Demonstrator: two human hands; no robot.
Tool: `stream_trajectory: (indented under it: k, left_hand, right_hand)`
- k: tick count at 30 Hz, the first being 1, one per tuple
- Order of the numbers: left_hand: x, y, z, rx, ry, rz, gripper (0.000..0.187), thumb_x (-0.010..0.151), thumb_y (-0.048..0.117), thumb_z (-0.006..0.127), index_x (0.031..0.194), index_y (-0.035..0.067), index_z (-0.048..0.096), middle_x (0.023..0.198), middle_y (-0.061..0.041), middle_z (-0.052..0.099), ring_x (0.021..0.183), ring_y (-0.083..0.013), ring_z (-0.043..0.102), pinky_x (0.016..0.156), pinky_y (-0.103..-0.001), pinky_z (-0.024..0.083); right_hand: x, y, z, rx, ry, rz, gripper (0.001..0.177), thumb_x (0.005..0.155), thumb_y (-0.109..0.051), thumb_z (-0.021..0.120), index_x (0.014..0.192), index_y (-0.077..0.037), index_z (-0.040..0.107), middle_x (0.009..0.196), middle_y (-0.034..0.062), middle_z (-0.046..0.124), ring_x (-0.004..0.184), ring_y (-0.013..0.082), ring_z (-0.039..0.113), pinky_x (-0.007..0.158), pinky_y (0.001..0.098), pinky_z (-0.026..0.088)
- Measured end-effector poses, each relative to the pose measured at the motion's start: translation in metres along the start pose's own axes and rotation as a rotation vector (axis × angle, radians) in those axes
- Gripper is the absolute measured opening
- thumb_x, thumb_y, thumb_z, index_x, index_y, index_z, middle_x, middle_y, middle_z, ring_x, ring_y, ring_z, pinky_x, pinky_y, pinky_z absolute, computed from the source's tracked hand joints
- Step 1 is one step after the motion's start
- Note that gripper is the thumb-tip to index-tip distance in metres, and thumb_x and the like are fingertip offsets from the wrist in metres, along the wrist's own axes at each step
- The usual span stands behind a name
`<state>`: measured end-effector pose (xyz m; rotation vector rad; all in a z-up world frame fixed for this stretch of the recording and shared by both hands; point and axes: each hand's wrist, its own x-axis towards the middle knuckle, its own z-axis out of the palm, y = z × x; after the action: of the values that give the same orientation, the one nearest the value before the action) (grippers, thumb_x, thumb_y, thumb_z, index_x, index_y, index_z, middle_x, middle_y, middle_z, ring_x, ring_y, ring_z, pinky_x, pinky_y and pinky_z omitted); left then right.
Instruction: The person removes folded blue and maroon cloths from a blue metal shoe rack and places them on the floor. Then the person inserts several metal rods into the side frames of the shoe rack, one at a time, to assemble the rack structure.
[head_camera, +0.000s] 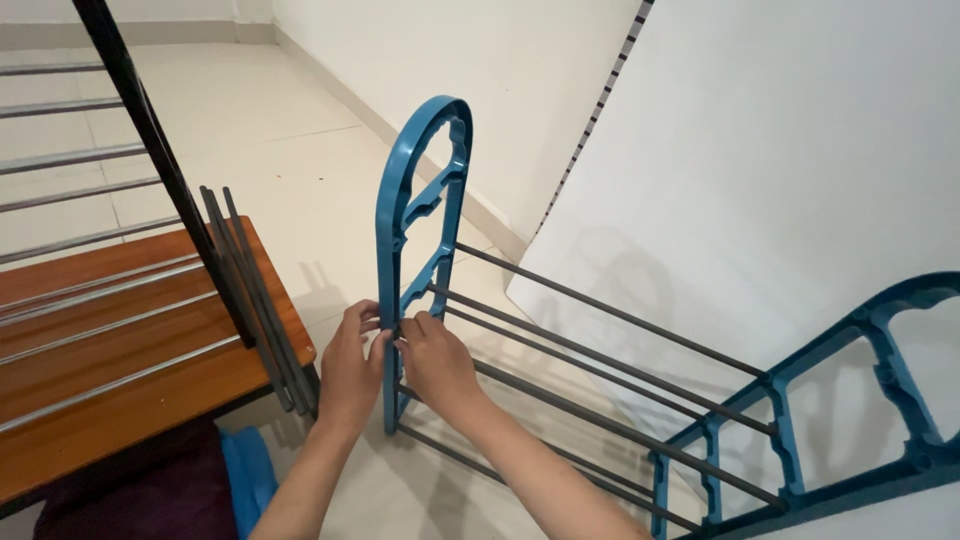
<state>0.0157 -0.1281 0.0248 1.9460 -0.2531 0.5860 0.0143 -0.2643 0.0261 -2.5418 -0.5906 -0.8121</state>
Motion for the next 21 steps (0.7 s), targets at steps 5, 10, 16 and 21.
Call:
stream_trajectory:
  k: [5,10,16,21]
  left_hand:
    - [-0.002,-0.003,-0.004,0.073,-0.005,0.046,0.042,0.091,0.008,0.068,0.132,0.004,0.058,0.119,-0.015,0.070,0.109,-0.0283,0.071,0.088,-0.041,0.056]
    - [0.000,-0.004,-0.008,0.090,-0.071,0.039,0.040,0.093,0.010,0.066,0.132,0.006,0.058,0.122,-0.014,0.068,0.109,-0.0294,0.070,0.086,-0.042,0.055]
    - [0.006,-0.005,-0.010,0.090,-0.165,-0.064,0.038,0.094,0.013,0.063,0.132,0.010,0.057,0.125,-0.010,0.067,0.109,-0.0253,0.072,0.087,-0.041,0.056]
    - [0.009,-0.003,-0.013,0.093,-0.199,-0.081,0.038,0.095,0.015,0.062,0.133,0.011,0.056,0.126,-0.009,0.067,0.110,-0.0234,0.072,0.090,-0.041,0.056]
  right_hand:
    - [-0.001,0.000,0.001,-0.081,-0.013,-0.001,0.012,0.091,-0.015,0.069,0.099,-0.006,0.065,0.091,0.0087,0.065,0.085,0.0283,0.070,0.062,0.0393,0.057]
    - [0.000,-0.003,-0.002,-0.079,-0.033,0.037,0.011,0.095,-0.018,0.066,0.101,-0.009,0.067,0.085,0.0099,0.068,0.065,0.0320,0.070,0.052,0.0410,0.055]
    - [0.003,-0.002,0.001,-0.128,-0.031,0.038,0.016,0.098,-0.025,0.064,0.097,-0.009,0.066,0.078,0.0118,0.068,0.059,0.0333,0.069,0.048,0.0421,0.054]
    - [0.004,-0.002,-0.002,-0.142,-0.047,0.044,0.020,0.098,-0.029,0.065,0.093,-0.009,0.067,0.074,0.0121,0.068,0.058,0.0339,0.069,0.048,0.0423,0.053]
